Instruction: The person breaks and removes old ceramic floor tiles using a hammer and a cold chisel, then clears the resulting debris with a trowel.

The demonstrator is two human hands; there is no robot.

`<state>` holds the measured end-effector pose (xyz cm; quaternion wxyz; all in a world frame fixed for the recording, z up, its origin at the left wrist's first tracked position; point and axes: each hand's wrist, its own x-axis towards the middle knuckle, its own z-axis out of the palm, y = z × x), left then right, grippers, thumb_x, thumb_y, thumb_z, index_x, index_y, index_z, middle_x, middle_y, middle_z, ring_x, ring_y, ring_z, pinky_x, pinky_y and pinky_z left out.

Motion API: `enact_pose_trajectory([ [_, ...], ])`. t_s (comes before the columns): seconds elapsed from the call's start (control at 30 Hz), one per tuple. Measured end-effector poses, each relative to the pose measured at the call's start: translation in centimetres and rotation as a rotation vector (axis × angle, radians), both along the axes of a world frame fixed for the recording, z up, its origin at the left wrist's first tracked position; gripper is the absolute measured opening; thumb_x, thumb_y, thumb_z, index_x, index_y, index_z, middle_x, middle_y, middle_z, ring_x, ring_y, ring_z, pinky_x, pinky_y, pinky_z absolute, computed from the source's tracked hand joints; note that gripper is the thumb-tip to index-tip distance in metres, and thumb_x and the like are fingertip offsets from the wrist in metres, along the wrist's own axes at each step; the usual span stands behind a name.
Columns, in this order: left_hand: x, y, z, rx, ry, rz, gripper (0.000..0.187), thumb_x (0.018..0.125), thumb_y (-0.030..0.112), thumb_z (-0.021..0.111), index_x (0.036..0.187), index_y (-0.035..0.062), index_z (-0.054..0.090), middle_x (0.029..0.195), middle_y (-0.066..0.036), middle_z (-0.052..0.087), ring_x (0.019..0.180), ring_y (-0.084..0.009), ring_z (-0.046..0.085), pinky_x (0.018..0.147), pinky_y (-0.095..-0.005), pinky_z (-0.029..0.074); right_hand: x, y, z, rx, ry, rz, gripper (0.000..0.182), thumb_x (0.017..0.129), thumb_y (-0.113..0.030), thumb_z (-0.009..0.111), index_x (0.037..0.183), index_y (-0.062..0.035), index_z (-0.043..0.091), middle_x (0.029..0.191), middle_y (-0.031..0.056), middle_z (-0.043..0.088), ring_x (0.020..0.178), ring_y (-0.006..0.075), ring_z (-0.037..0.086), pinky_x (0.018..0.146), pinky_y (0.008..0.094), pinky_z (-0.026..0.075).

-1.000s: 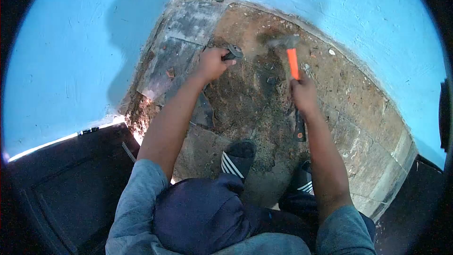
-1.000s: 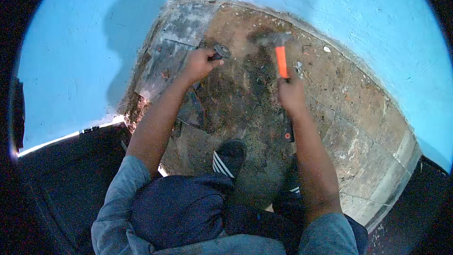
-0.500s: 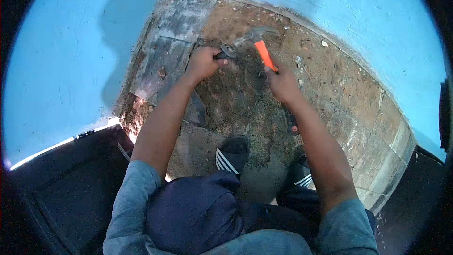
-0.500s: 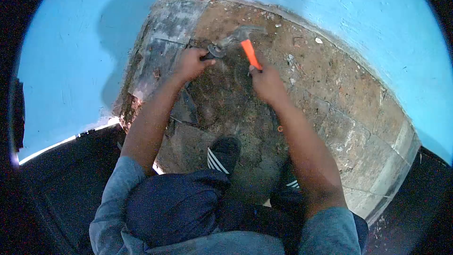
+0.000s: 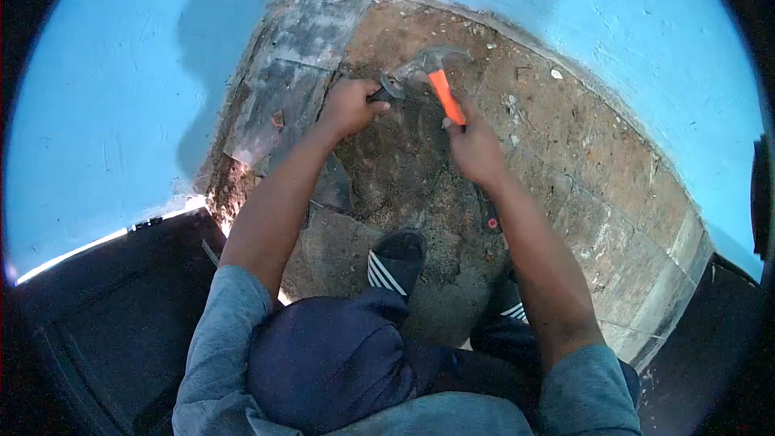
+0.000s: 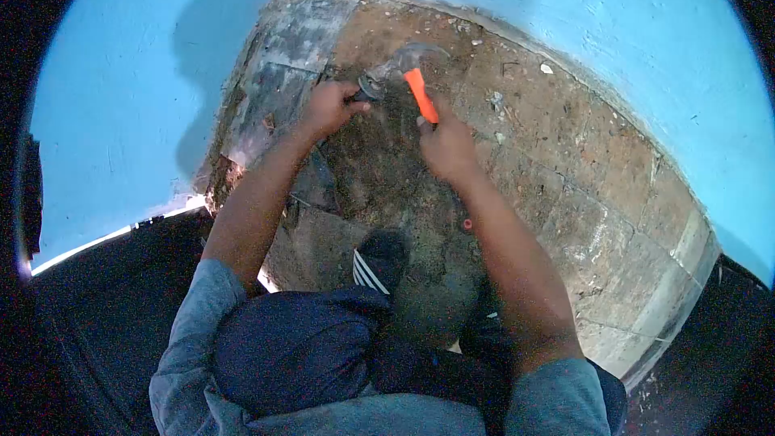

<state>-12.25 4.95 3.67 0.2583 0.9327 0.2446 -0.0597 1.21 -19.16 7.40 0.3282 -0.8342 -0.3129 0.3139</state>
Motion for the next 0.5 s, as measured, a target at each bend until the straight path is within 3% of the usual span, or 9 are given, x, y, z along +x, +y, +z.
enact_pose_trajectory([
  [0.17, -0.4, -0.6, 0.9, 0.010, -0.042, 0.000, 0.039, 0.080, 0.035, 0.079, 0.099, 0.0020, 0.071, 0.094, -0.021, 0.070, 0.093, -0.0402, 0.067, 0.082, -0.0494, 0.051, 0.6, -1.8, -2.5, 0.115, 0.086, -0.097, 0.055, 0.097, -0.025, 0.059, 0.148, -0.0117, 0.045, 0.129, 0.0286, 0.061, 0.121, 0.0429, 0.059, 0.102, 0.0472, 0.046],
  [0.27, -0.6, -0.6, 1.2, 0.027, -0.003, 0.002, 0.039, 0.080, 0.036, 0.079, 0.097, 0.0018, 0.071, 0.093, -0.021, 0.070, 0.092, -0.0404, 0.067, 0.081, -0.0496, 0.051, 1.6, -2.4, -2.6, 0.050, 0.085, -0.144, 0.055, 0.097, -0.024, 0.059, 0.148, -0.0106, 0.045, 0.132, 0.0276, 0.059, 0.124, 0.0412, 0.058, 0.102, 0.0450, 0.046],
  [0.37, -0.6, 0.1, 0.4, 0.037, -0.012, -0.034, 0.040, 0.080, 0.037, 0.079, 0.096, 0.0018, 0.071, 0.093, -0.021, 0.070, 0.090, -0.0406, 0.066, 0.080, -0.0497, 0.051, 3.5, -2.6, -1.9, 0.090, 0.099, -0.305, 0.053, 0.098, -0.019, 0.058, 0.148, -0.0079, 0.045, 0.123, 0.0265, 0.064, 0.114, 0.0396, 0.063, 0.096, 0.0436, 0.049],
  [0.5, -0.1, 0.2, 0.0, 0.040, 0.043, -0.035, 0.039, 0.080, 0.038, 0.079, 0.095, 0.0022, 0.071, 0.092, -0.021, 0.070, 0.089, -0.0404, 0.067, 0.079, -0.0494, 0.051, 4.3, -1.6, 1.9, 0.336, 0.193, -0.638, 0.051, 0.098, -0.012, 0.056, 0.147, -0.0048, 0.044, 0.108, 0.0244, 0.068, 0.098, 0.0362, 0.066, 0.088, 0.0427, 0.051],
])
